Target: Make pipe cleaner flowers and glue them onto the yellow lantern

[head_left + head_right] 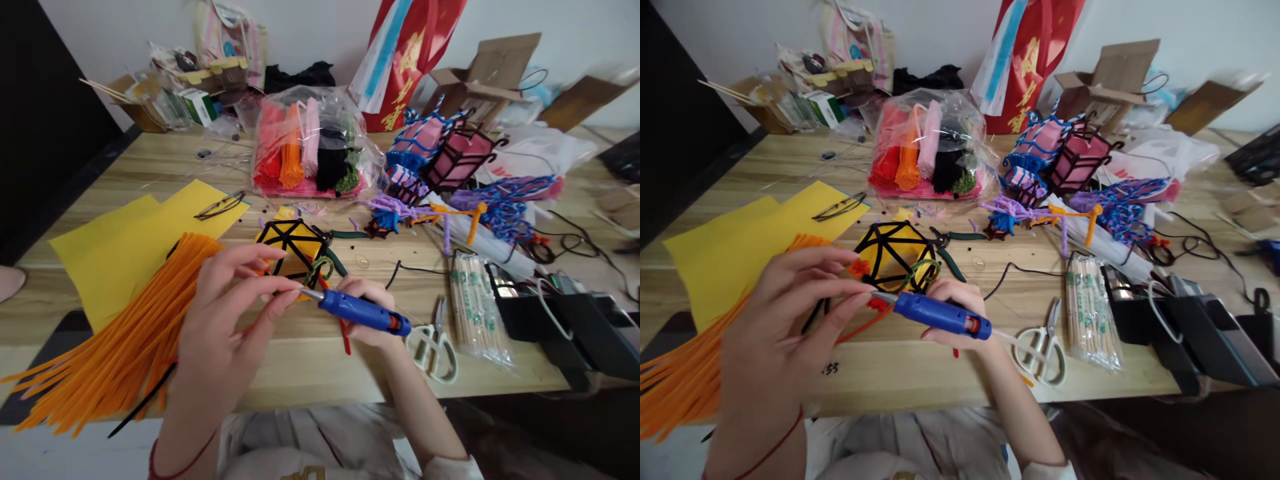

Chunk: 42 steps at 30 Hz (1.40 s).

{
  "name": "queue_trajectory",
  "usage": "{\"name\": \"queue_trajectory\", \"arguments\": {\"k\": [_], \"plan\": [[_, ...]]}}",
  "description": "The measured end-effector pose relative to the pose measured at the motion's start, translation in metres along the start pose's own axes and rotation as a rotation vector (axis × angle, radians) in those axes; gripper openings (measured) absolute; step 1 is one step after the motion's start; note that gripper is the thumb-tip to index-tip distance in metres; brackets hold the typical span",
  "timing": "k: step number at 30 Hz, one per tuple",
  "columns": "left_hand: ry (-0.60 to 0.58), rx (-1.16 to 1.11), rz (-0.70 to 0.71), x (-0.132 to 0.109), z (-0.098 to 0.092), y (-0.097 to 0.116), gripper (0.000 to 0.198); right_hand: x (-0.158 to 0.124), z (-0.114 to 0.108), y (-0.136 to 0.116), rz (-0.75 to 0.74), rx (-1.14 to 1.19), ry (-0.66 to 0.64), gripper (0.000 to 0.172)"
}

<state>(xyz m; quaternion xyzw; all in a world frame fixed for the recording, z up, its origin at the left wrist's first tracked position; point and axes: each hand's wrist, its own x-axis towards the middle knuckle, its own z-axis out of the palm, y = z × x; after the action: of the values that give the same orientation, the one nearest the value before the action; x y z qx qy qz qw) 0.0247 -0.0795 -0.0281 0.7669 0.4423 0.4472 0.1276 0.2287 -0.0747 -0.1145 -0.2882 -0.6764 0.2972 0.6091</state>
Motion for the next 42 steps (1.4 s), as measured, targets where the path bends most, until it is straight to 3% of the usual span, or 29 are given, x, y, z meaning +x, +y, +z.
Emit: {"name": "queue_trajectory", "arguments": {"k": [5,13,17,21,24,26,30,35,42], "plan": [[-0.036,0.094,0.064,-0.012,-0.002,-0.017,0.009,-0.003,-0.012,-0.006,0.049,-0.089,-0.149,0.033],[-0.168,0.037,0.052,-0.038,-0.011,-0.037,0.010,-0.002,-0.018,-0.027,0.109,-0.181,-0.401,0.030],[-0.214,0.092,0.082,-0.046,-0.014,-0.043,0.009,0.005,-0.015,-0.034,0.140,-0.188,-0.429,0.032],[-0.206,0.307,0.242,-0.055,-0.013,-0.057,0.019,0.011,-0.004,-0.041,0.255,-0.172,-0.420,0.032],[-0.140,0.415,0.400,-0.060,-0.014,-0.068,0.019,0.013,0.005,-0.042,0.322,-0.117,-0.430,0.026],[-0.153,0.439,0.434,-0.064,-0.016,-0.071,0.018,0.013,0.009,-0.039,0.348,-0.070,-0.441,0.027],[-0.243,0.413,0.306,-0.069,-0.018,-0.068,0.019,0.012,0.013,-0.030,0.377,-0.050,-0.498,0.038],[-0.313,0.219,0.177,-0.071,-0.023,-0.060,0.018,0.011,0.013,-0.027,0.370,0.006,-0.513,0.039],[-0.417,0.003,0.203,-0.067,-0.031,-0.051,0.015,0.008,-0.001,-0.022,0.636,0.175,-0.611,0.047]]}}
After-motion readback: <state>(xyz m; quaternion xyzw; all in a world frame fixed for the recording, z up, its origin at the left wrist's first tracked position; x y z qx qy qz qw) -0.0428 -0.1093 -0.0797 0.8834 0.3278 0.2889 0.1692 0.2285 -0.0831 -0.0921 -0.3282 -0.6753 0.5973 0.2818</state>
